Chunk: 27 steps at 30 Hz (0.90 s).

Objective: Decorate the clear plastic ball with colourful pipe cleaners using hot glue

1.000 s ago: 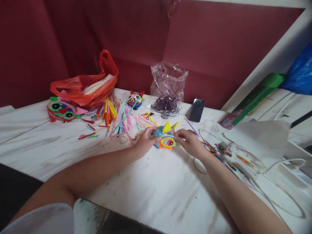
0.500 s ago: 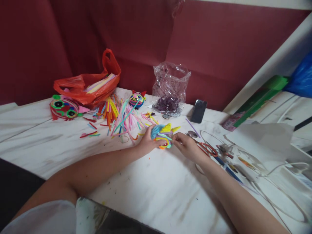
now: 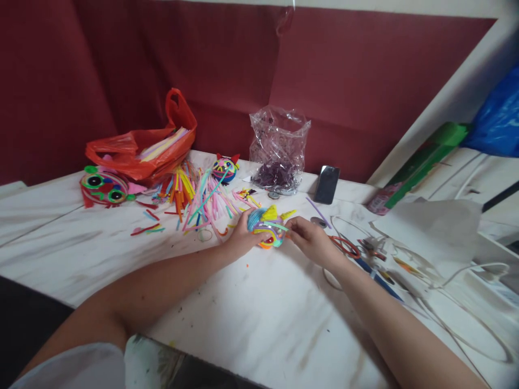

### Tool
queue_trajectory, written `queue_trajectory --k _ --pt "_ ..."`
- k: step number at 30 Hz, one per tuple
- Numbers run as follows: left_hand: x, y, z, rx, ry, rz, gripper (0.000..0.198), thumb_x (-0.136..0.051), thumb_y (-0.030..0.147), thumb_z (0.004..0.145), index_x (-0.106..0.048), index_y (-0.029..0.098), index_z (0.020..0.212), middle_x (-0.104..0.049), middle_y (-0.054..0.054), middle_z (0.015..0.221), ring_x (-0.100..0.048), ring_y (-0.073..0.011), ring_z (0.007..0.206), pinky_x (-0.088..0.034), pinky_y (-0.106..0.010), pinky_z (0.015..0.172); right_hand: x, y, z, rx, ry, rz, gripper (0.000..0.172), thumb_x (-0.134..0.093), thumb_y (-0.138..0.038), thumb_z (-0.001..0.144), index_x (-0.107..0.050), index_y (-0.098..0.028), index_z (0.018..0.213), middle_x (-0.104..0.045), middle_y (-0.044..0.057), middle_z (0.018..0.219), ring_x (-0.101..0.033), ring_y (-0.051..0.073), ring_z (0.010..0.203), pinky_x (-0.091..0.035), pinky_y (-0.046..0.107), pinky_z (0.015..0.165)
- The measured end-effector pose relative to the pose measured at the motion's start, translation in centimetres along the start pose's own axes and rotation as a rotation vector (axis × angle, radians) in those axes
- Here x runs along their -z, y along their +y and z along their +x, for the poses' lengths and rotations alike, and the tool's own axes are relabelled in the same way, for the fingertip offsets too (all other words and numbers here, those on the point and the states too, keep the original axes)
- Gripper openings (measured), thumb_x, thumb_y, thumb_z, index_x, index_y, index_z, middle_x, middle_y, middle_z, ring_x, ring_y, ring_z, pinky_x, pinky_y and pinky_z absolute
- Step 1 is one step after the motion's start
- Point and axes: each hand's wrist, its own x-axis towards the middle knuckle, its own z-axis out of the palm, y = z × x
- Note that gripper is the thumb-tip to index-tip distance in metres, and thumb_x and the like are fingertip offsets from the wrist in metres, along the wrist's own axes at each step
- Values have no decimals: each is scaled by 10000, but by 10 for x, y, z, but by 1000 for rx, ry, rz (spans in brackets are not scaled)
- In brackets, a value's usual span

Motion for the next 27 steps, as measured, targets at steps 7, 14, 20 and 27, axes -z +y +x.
queue_trajectory --k 7,14,20,27 --pt "1 -3 0 -58 -11 32 749 -781 197 615 -416 221 1268 -575 -88 1257 -564 -267 1159 -510 -390 939 -1 -4 -4 229 100 -204 198 -499 -234 911 -693 -222 945 -713 73 854 -667 197 769 -496 300 681" --pt "-1 -4 -4 -104 -26 115 859 -818 191 567 -404 175 1319 -510 -126 1301 -512 -292 1214 -430 -424 1030 -7 -16 -11 371 123 -486 256 -440 -226 963 -690 -186 999 -662 77 789 -631 177 701 -439 258 589" --pt "-1 -3 -5 -105 -29 115 858 -818 191 580 -398 203 1328 -508 -114 1317 -513 -283 1212 -426 -425 1034 -11 -17 -11 360 97 -548 262 -423 -228 976 -676 -190 1030 -677 83 843 -641 169 699 -441 249 580" --pt "4 -6 1 -141 -44 117 615 -684 354 740 -454 192 1287 -526 -110 1335 -486 -279 1260 -379 -412 1082 -12 -13 -10 349 85 -514 278 -400 -225 980 -670 -194 1038 -671 98 862 -649 189 740 -482 266 623"
